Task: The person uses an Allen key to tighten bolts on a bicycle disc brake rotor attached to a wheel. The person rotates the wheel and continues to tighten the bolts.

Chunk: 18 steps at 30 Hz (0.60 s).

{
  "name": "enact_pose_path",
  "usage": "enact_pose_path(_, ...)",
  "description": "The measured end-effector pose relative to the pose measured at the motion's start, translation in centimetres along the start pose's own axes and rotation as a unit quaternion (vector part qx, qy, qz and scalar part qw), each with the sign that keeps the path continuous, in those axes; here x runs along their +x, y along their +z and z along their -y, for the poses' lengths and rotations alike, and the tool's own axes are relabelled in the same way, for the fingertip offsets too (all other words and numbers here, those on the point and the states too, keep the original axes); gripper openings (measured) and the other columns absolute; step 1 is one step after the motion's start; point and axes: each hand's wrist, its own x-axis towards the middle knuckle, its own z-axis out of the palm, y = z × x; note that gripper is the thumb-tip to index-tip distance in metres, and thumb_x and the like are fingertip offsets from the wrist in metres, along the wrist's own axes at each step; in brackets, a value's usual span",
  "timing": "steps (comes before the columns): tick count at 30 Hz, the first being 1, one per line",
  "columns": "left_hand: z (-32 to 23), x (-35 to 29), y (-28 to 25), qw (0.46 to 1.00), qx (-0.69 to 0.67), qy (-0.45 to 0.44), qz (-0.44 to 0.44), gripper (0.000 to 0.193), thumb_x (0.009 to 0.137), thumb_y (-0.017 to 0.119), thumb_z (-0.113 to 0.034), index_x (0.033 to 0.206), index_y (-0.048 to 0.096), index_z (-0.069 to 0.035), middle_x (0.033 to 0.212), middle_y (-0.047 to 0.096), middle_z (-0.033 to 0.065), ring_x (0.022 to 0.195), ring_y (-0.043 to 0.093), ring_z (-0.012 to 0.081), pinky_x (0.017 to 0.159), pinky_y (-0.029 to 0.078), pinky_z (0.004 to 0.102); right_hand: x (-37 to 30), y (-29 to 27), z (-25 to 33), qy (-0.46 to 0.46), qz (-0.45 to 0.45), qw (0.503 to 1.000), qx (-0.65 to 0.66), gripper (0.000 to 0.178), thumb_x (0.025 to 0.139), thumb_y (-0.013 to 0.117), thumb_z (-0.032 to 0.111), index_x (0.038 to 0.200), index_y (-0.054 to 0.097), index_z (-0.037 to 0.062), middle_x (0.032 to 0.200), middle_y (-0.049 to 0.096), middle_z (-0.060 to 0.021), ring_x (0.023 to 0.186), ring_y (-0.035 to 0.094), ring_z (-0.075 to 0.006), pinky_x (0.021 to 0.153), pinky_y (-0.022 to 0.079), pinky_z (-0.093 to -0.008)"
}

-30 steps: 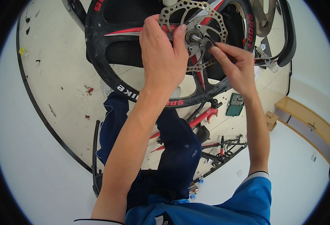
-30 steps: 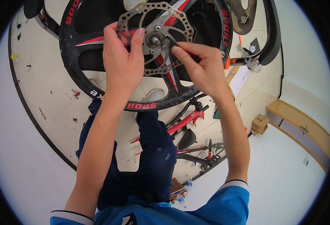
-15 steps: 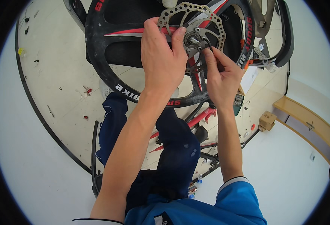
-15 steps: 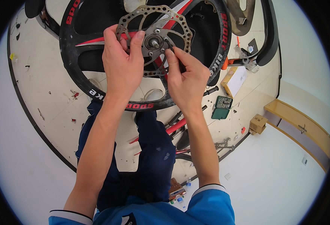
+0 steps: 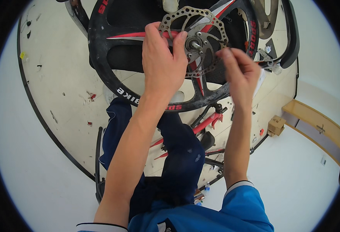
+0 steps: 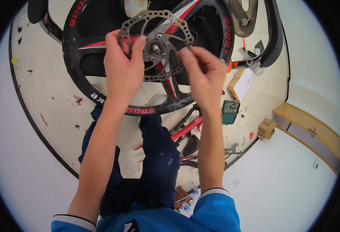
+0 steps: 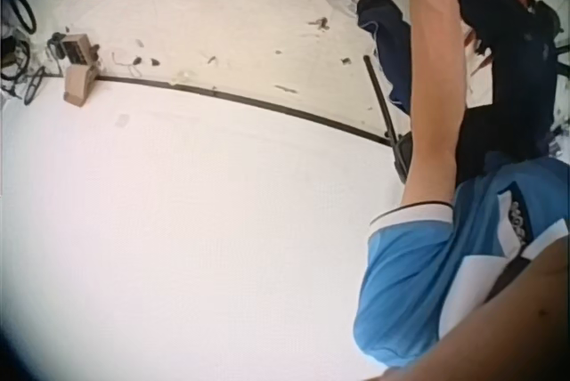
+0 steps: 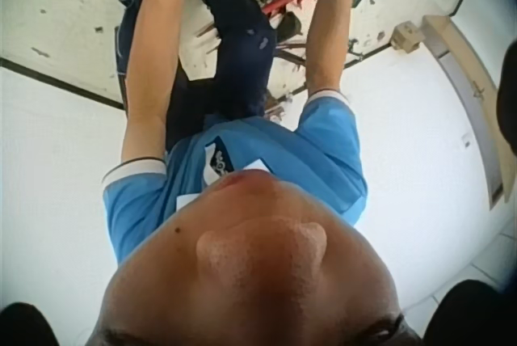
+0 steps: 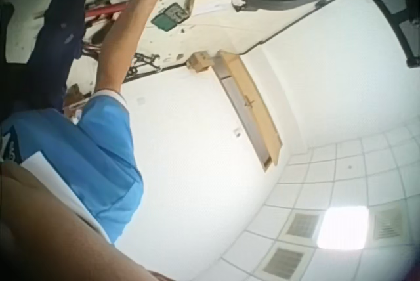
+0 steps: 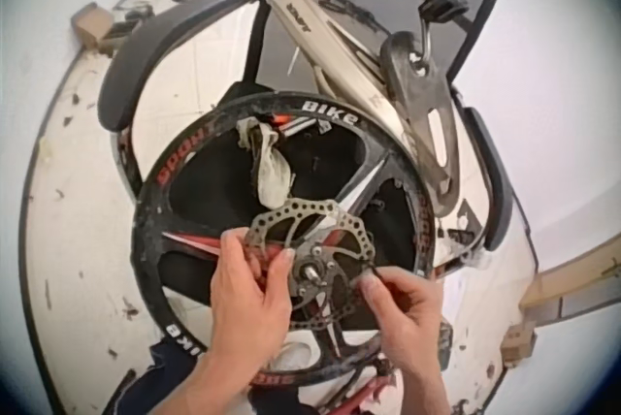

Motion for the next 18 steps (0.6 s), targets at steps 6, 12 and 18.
enact_pose_path(6, 0.0, 0.1, -0.1, 1.000, -0.021, -0.015, 0.002, 0.034, 0.096, 0.066, -0.021, 0.111, 0.047, 0.003, 0.094, 0.062, 0.0176, 0.090, 0.059, 0.0340, 0.081, 0.046, 0.0435, 3.5, -1.4, 2.6, -0.134, 0.165, 0.953, -0.217, 0.027, 0.102, 0.059, 0.021, 0.094, 0.068, -0.0033, 0.075, 0.062, -0.0032, 0.071, 0.053, -0.0097, 0.066, 0.042, -0.0254)
enact_pose_path(12, -0.3, 0.0, 0.0, 0.999, -0.026, -0.021, 0.009, 0.034, 0.095, 0.066, -0.020, 0.112, 0.048, 0.003, 0.094, 0.061, 0.0176, 0.091, 0.058, 0.0336, 0.082, 0.046, 0.0436, 5.5, -2.4, 2.3, -0.185, 0.221, 0.926, -0.242, 0.026, 0.100, 0.061, 0.021, 0.090, 0.069, -0.0012, 0.068, 0.059, -0.0068, 0.061, 0.049, -0.0133, 0.057, 0.040, -0.0282)
enact_pose_path(18, -0.2, 0.1, -0.1, 1.000, -0.012, -0.016, 0.003, 0.033, 0.095, 0.066, -0.019, 0.111, 0.048, 0.003, 0.093, 0.061, 0.0174, 0.091, 0.058, 0.0331, 0.082, 0.045, 0.0441, 5.8, -1.9, 2.7, -0.096, 0.210, 0.972, -0.041, 0.027, 0.101, 0.060, 0.021, 0.090, 0.071, -0.0015, 0.071, 0.062, -0.0010, 0.061, 0.049, -0.0076, 0.055, 0.038, -0.0236)
